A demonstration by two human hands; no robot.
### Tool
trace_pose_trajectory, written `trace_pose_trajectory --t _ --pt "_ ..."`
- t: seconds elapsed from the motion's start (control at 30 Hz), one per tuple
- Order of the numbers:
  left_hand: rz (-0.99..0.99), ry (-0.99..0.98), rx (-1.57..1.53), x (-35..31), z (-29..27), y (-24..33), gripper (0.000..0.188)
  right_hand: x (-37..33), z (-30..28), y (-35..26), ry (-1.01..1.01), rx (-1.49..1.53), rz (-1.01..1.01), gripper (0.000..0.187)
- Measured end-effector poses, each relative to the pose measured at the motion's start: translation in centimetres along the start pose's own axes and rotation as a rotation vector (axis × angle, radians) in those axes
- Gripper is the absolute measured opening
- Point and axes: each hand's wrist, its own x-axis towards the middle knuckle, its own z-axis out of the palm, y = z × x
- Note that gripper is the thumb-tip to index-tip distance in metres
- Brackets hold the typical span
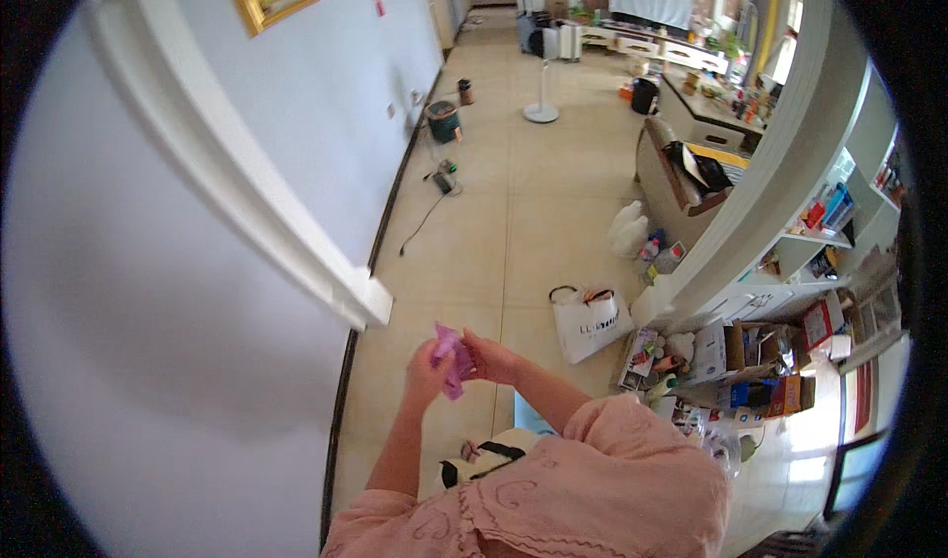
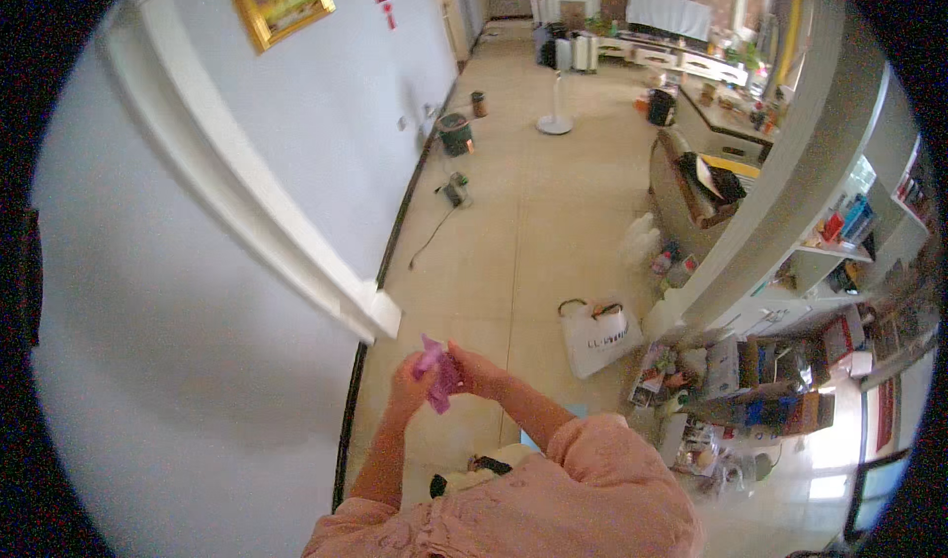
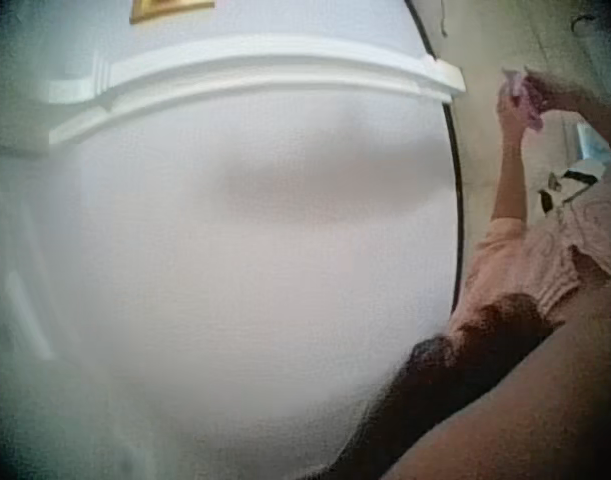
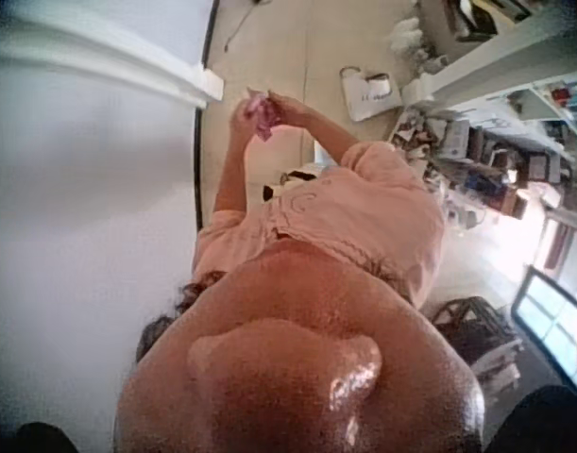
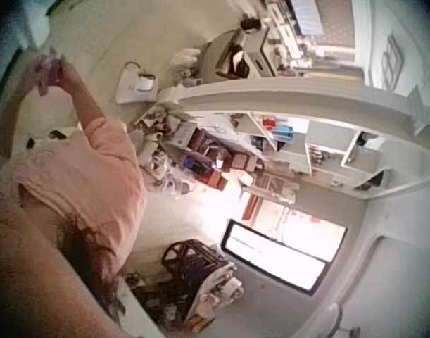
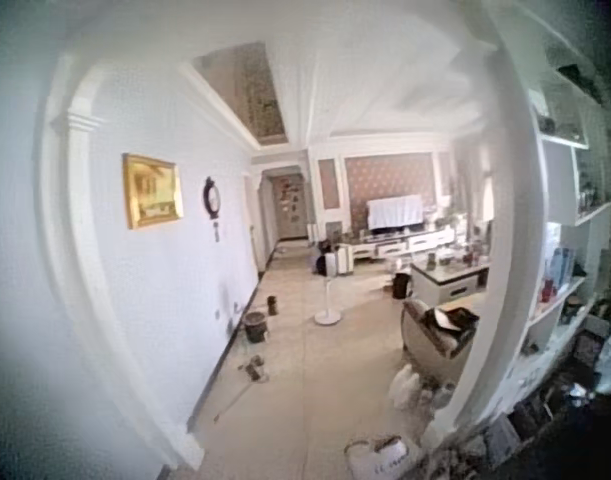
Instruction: The person washes a cloth in the kitchen sink, then wipes a dining table and a standing fan. They then sit on the floor to clean a small appliance and finish by wiping the fan again.
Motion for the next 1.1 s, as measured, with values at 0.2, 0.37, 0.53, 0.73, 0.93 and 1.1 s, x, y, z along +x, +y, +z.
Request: trace_pose_trajectory --t 0.2,0.37,0.53,0.73,0.93,1.1 --pt "0.265 -0.384 0.165 12.6 6.7 1.5 0.025 3.4 -6.1 -7.3 0.275 0.219 -0.257 0.045" --pt "0.417 -0.540 0.023 22.6 11.1 0.7 0.026 4.7 -14.8 -13.4 0.406 0.316 -0.391 0.025" --pt "-0.053 -0.421 -0.218 36.4 13.5 0.0 0.026 9.3 -21.2 -23.8 0.604 0.321 -0.552 0.028" --pt "-0.027 -0.344 -0.324 50.5 17.2 -2.7 0.035 16.5 -25.5 -35.3 0.587 -0.021 -0.702 0.025" --pt "-0.066 -0.369 -0.155 64.4 22.1 -4.8 0.030 22.6 -32.9 -45.9 0.876 -0.395 -0.668 0.025" --pt "-0.017 -0.450 -0.243 78.3 27.5 -3.5 0.020 23.1 -38.1 -57.8 1.089 -0.541 -0.550 0.023"
